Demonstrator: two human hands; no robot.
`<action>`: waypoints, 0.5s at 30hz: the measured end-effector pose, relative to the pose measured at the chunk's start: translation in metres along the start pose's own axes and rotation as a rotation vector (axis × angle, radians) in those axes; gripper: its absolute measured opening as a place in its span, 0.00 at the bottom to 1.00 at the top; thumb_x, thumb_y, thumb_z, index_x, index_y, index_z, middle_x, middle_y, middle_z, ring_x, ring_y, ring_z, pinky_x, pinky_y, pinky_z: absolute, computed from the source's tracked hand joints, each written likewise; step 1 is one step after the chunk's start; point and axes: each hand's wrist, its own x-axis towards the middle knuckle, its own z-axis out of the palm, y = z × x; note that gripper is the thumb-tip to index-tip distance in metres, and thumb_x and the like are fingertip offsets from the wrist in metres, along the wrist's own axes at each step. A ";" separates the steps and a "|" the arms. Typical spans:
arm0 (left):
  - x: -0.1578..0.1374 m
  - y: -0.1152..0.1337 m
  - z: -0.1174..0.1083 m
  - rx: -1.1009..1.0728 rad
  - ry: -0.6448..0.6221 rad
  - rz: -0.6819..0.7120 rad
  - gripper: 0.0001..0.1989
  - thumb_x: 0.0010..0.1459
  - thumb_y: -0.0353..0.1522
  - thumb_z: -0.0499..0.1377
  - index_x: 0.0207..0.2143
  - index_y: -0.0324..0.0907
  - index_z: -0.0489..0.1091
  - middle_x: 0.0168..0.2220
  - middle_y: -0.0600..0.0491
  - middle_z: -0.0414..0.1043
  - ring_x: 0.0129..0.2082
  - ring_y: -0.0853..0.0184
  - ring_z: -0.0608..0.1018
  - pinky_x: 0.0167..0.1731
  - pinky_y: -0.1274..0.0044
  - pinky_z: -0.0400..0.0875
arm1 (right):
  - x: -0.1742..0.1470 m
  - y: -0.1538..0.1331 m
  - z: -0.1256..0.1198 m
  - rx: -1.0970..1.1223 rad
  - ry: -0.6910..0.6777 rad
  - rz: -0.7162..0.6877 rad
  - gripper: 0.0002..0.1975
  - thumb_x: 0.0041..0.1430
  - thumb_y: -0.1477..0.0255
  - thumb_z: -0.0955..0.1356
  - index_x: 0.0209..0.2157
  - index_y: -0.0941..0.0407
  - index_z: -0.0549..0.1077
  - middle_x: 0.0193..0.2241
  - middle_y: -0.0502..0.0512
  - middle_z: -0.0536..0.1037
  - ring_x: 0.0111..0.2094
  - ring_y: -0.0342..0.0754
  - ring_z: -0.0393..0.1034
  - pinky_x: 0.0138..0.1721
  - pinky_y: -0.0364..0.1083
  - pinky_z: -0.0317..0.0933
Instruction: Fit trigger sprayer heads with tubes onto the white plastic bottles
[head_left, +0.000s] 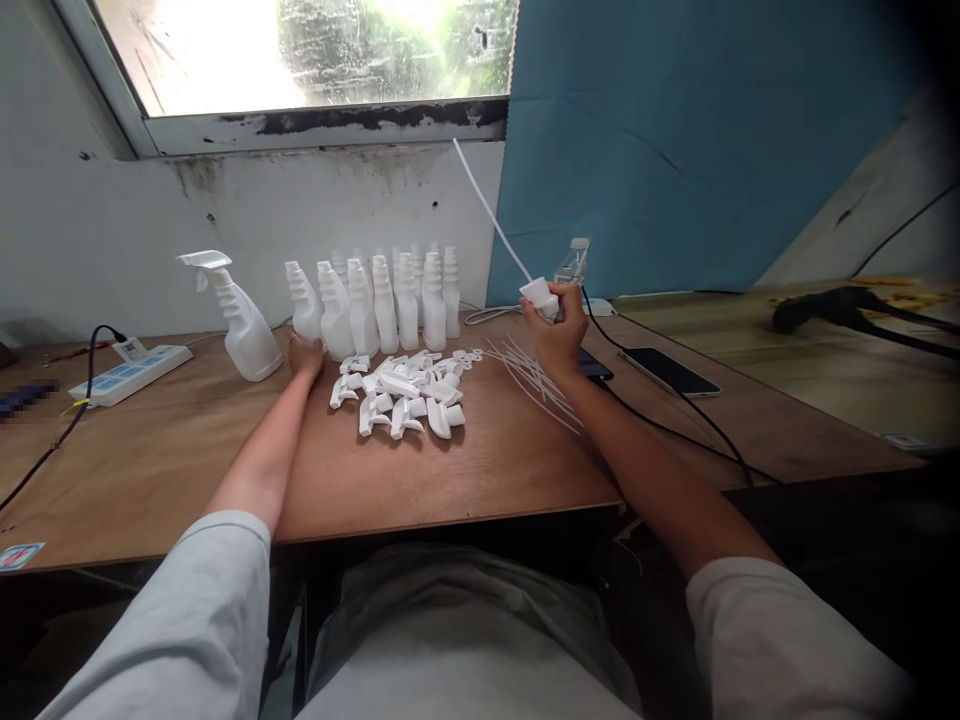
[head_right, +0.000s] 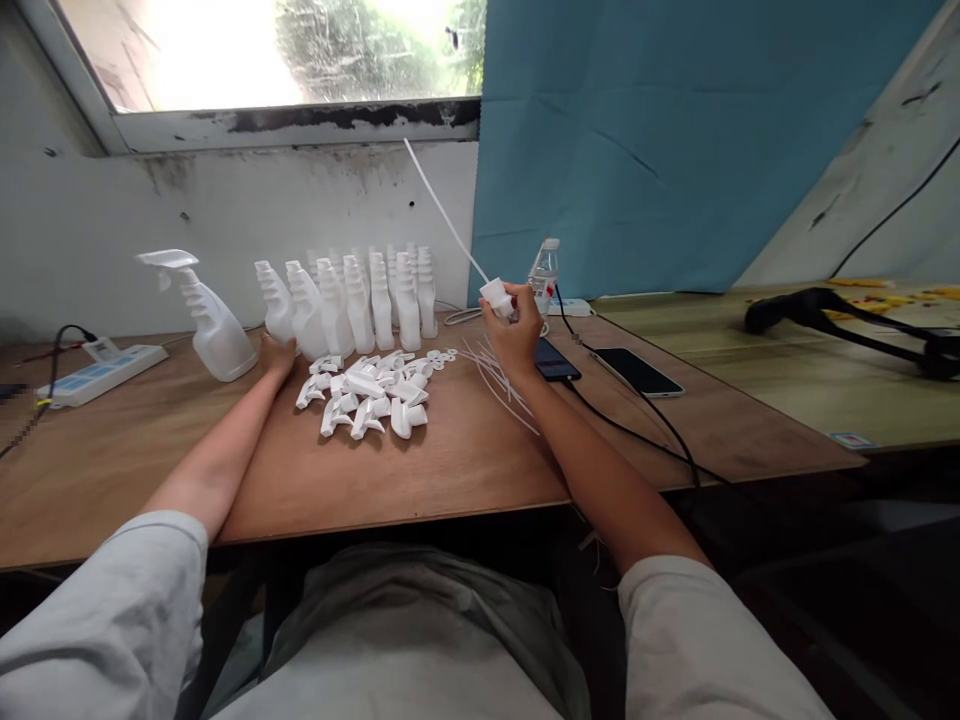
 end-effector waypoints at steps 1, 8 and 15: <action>0.003 0.001 0.003 0.007 0.011 -0.002 0.23 0.51 0.32 0.61 0.49 0.36 0.62 0.53 0.31 0.67 0.56 0.43 0.71 0.55 0.54 0.64 | -0.001 0.000 0.000 -0.003 -0.007 0.005 0.15 0.55 0.62 0.70 0.40 0.58 0.71 0.38 0.58 0.74 0.41 0.50 0.70 0.47 0.50 0.66; 0.018 0.002 0.017 0.015 0.092 -0.047 0.22 0.52 0.35 0.63 0.47 0.35 0.63 0.55 0.30 0.62 0.57 0.43 0.69 0.57 0.55 0.61 | -0.005 0.002 0.003 -0.009 -0.039 0.013 0.15 0.56 0.62 0.70 0.40 0.57 0.71 0.39 0.58 0.75 0.41 0.51 0.71 0.46 0.50 0.67; 0.019 -0.007 0.020 0.037 0.098 -0.025 0.19 0.53 0.34 0.63 0.44 0.36 0.62 0.52 0.38 0.66 0.52 0.56 0.71 0.54 0.67 0.65 | -0.004 0.003 0.005 0.022 -0.021 0.003 0.17 0.54 0.61 0.71 0.40 0.58 0.70 0.36 0.56 0.74 0.38 0.50 0.71 0.44 0.50 0.66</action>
